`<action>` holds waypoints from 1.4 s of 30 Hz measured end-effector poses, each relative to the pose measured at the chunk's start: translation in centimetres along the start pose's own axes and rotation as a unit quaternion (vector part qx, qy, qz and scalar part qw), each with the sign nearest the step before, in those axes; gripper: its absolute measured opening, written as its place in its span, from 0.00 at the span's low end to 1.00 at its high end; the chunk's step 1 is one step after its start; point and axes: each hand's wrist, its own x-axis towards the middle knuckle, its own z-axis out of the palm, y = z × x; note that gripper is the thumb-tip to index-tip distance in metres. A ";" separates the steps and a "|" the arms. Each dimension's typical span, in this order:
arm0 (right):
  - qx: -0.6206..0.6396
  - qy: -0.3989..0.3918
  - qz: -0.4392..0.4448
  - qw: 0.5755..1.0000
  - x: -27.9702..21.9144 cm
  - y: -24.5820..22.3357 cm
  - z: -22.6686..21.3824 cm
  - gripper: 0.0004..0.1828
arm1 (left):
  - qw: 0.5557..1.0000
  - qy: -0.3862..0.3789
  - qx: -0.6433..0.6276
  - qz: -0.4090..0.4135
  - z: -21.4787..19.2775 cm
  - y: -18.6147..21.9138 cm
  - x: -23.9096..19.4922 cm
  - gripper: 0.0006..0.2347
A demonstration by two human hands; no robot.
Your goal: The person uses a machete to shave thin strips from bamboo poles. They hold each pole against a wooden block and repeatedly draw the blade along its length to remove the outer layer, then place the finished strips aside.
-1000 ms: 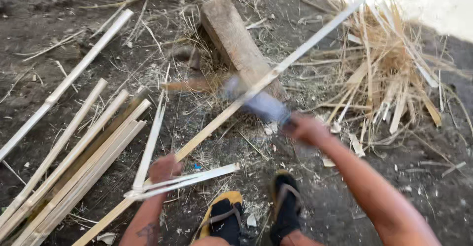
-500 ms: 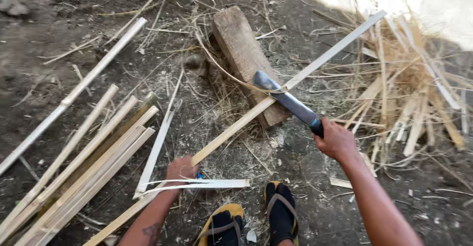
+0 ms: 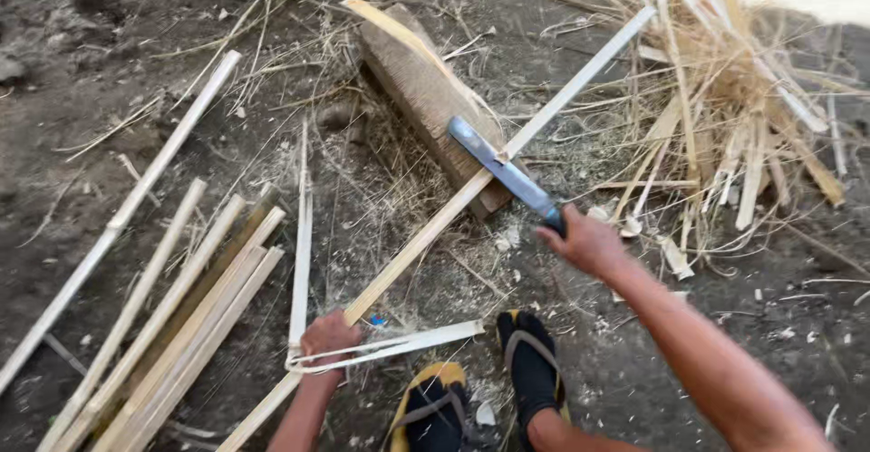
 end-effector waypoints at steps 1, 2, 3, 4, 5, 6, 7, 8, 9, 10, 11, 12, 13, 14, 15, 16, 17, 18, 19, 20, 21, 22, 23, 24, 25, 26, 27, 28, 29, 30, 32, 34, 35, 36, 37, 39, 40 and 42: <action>0.072 -0.068 0.053 0.994 -0.5 -1.5 1.1 0.32 | 1.000 0.001 0.002 -0.010 0.4 1.0 0.6 0.15; 0.100 -0.073 0.049 0.991 -1.5 -2.9 2.0 0.30 | 1.000 0.008 -0.022 0.006 0.7 2.4 1.4 0.15; 0.134 -0.084 0.049 0.986 -2.9 -4.3 3.2 0.28 | 0.999 0.011 -0.039 0.023 0.9 3.4 1.9 0.15; 0.070 -0.103 -0.032 0.992 -3.8 -5.7 4.2 0.28 | 0.998 0.013 -0.056 0.041 1.0 4.2 2.1 0.15; 0.006 -0.117 -0.109 0.987 -4.0 -6.3 4.2 0.29 | 0.998 0.006 -0.049 0.041 0.9 4.9 2.7 0.14; -0.058 -0.129 -0.186 0.972 -3.7 -6.5 3.6 0.29 | 0.998 -0.001 -0.042 0.040 0.6 5.0 3.0 0.13; -0.089 -0.153 -0.170 0.969 -3.0 -6.4 2.8 0.23 | 0.999 -0.010 -0.034 0.037 0.5 4.5 3.2 0.13; -0.120 -0.177 -0.154 0.965 -1.6 -5.4 1.5 0.19 | 0.995 -0.002 -0.098 0.006 0.4 2.8 3.1 0.12; -0.014 -0.067 -0.053 0.996 -0.6 -2.9 0.1 0.22 | 0.987 -0.007 -0.160 -0.028 1.3 0.4 1.1 0.12; 0.088 0.046 0.055 0.994 -0.5 -0.8 -0.5 0.28 | 0.991 -0.035 -0.120 -0.048 2.0 -2.1 -0.6 0.12; 0.048 0.059 0.059 0.995 1.1 0.2 -1.9 0.30 | 0.993 -0.042 -0.092 -0.066 1.7 -3.3 0.2 0.14; 0.007 0.073 0.064 0.995 2.9 0.4 -3.6 0.33 | 0.995 -0.036 -0.069 -0.064 1.9 -3.3 1.0 0.15; 0.057 0.069 0.055 0.994 2.6 0.3 -2.9 0.32 | 0.997 -0.036 -0.032 -0.062 2.1 -4.3 0.9 0.16; 0.107 0.066 0.046 0.991 1.5 -0.1 -1.6 0.32 | 0.998 -0.036 0.005 -0.059 2.5 -4.5 1.1 0.17; 0.147 0.062 0.034 0.987 1.1 -0.7 -0.9 0.31 | 0.999 -0.028 0.023 -0.030 3.4 -3.4 1.7 0.16; 0.107 0.014 0.040 0.993 0.1 -1.7 0.4 0.31 | 0.999 -0.021 0.041 -0.001 4.1 -2.1 2.5 0.16; 0.069 -0.035 0.034 0.996 -0.7 -3.5 1.7 0.32 | 0.998 -0.006 0.059 0.018 4.2 -1.5 3.1 0.15; 0.013 -0.064 -0.030 0.997 -1.0 -4.8 2.6 0.31 | 0.999 0.000 0.037 0.009 4.4 -0.7 3.5 0.16; -0.038 -0.092 -0.086 0.991 -1.4 -5.6 3.3 0.30 | 1.000 0.005 0.021 0.008 4.2 -0.5 4.2 0.17; -0.061 -0.122 -0.106 0.985 -1.4 -6.0 3.5 0.27 | 1.000 0.009 0.005 0.007 3.8 -0.9 4.6 0.18; -0.085 -0.154 -0.124 0.976 -1.3 -5.5 3.2 0.23 | 1.000 -0.001 -0.001 -0.007 3.7 -1.8 4.5 0.17; -0.107 -0.186 -0.144 0.966 -1.0 -4.7 2.6 0.20 | 1.000 -0.011 -0.008 -0.022 3.6 -3.5 4.0 0.16; -0.031 -0.113 -0.062 0.991 -0.2 -3.1 1.3 0.26 | 0.999 -0.027 -0.016 -0.037 4.3 -5.1 2.9 0.15; 0.045 -0.037 0.021 0.998 0.3 -1.2 -0.2 0.31 | 0.999 -0.019 0.039 -0.022 4.3 -8.4 0.7 0.19; 0.015 0.035 0.018 0.999 1.6 0.4 -2.7 0.32 | 0.997 0.004 0.081 -0.010 4.5 -9.9 0.1 0.22; -0.014 0.107 0.014 0.994 3.3 1.2 -5.2 0.32 | 0.997 0.059 0.041 0.004 5.2 -9.5 0.4 0.20; -0.001 0.082 0.019 0.996 3.6 1.7 -5.7 0.33 | 0.994 0.103 0.018 0.020 5.2 -10.5 -0.6 0.18; 0.013 0.057 0.024 0.998 3.5 1.9 -5.6 0.34 | 0.988 0.147 -0.005 0.037 5.1 -10.5 -1.2 0.17; 0.025 0.035 0.034 0.998 3.2 1.7 -5.2 0.35 | 0.984 0.165 -0.015 0.070 5.0 -8.9 -0.5 0.19; 0.076 0.005 0.062 0.995 2.6 0.9 -4.4 0.33 | 0.978 0.183 -0.025 0.102 4.4 -6.7 0.6 0.21; 0.161 -0.046 0.097 0.981 1.6 -1.7 -3.2 0.29 | 0.958 0.179 -0.072 0.212 2.7 0.7 3.7 0.22; 0.131 -0.090 0.050 0.986 -0.2 -4.2 -0.8 0.26 | 0.972 0.115 -0.093 0.185 1.1 7.2 5.8 0.13; 0.051 -0.115 -0.001 0.992 -0.7 -5.1 0.3 0.26 | 0.980 0.037 -0.115 0.158 0.4 9.6 6.8 0.13; -0.029 -0.140 -0.050 0.988 -0.5 -5.5 0.8 0.25 | 0.979 0.033 -0.126 0.159 -0.2 11.0 7.8 0.13; -0.066 -0.150 -0.071 0.984 -0.1 -5.3 0.8 0.25 | 0.978 0.027 -0.136 0.158 -0.2 11.4 8.4 0.13; -0.137 -0.172 -0.111 0.969 1.1 -3.2 0.1 0.25 | 0.978 0.028 -0.159 0.133 0.9 8.8 7.8 0.12; -0.070 -0.053 -0.075 0.993 2.5 -1.1 -1.4 0.26 | 0.979 0.035 -0.170 0.107 1.8 6.1 7.1 0.11; 0.060 0.112 0.056 0.990 4.0 4.0 -4.6 0.30 | 0.986 0.052 -0.052 0.150 4.9 0.5 4.8 0.12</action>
